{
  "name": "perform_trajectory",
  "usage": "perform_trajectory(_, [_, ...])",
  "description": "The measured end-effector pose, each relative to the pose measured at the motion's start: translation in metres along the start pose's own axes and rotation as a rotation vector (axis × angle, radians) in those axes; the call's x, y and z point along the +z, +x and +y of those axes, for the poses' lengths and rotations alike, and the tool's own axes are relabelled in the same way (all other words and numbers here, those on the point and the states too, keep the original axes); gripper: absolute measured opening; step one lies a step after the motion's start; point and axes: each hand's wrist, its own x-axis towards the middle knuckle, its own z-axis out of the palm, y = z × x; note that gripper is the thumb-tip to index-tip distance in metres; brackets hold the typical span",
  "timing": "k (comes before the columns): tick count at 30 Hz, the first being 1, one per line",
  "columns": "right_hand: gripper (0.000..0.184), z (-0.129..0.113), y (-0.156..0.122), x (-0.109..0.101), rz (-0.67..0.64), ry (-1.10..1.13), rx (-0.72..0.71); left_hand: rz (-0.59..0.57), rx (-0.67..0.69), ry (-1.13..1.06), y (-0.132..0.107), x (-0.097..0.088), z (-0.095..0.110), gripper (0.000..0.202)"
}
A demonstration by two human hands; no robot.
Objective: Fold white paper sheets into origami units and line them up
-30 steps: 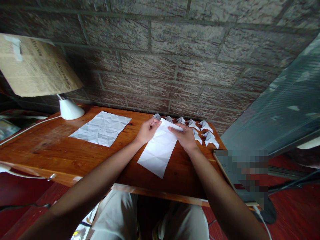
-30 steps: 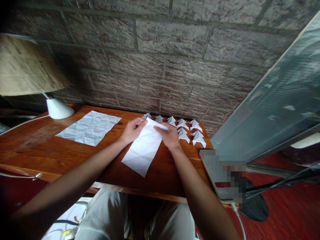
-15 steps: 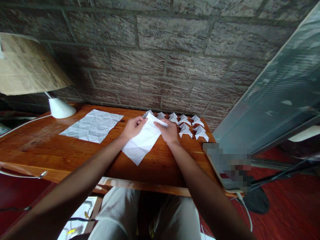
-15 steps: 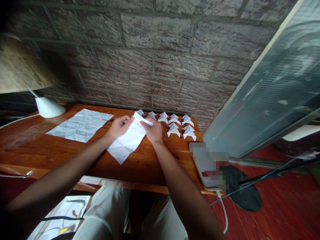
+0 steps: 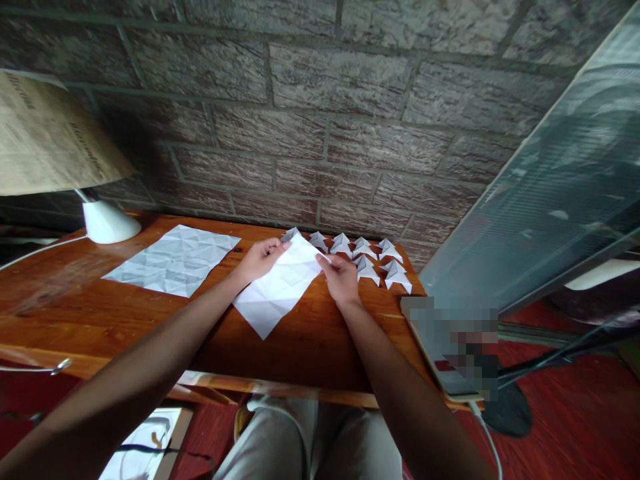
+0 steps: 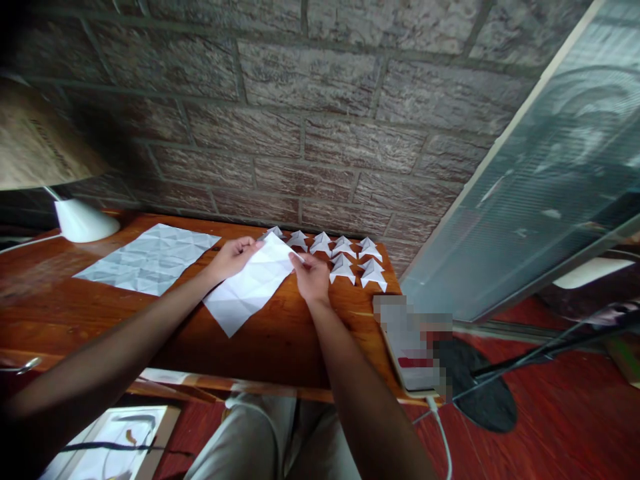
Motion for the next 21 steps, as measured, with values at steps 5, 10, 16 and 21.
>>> perform_trajectory(5, [0.045,-0.005,0.008,-0.013,0.113,-0.011,0.007,-0.256,-0.115,-0.04,-0.001,0.003,-0.002,0.045])
perform_trajectory(10, [0.04,-0.013,0.006,-0.015,0.122,0.089,0.005,-0.229,-0.089,-0.067,-0.004,0.002,-0.01,0.048])
perform_trajectory(16, [0.035,-0.014,0.001,-0.006,0.109,0.196,0.121,-0.262,-0.161,-0.17,-0.005,-0.001,-0.014,0.048])
perform_trajectory(21, [0.038,-0.01,-0.002,0.006,-0.135,0.253,0.208,-0.27,-0.201,-0.285,-0.005,-0.004,-0.008,0.046])
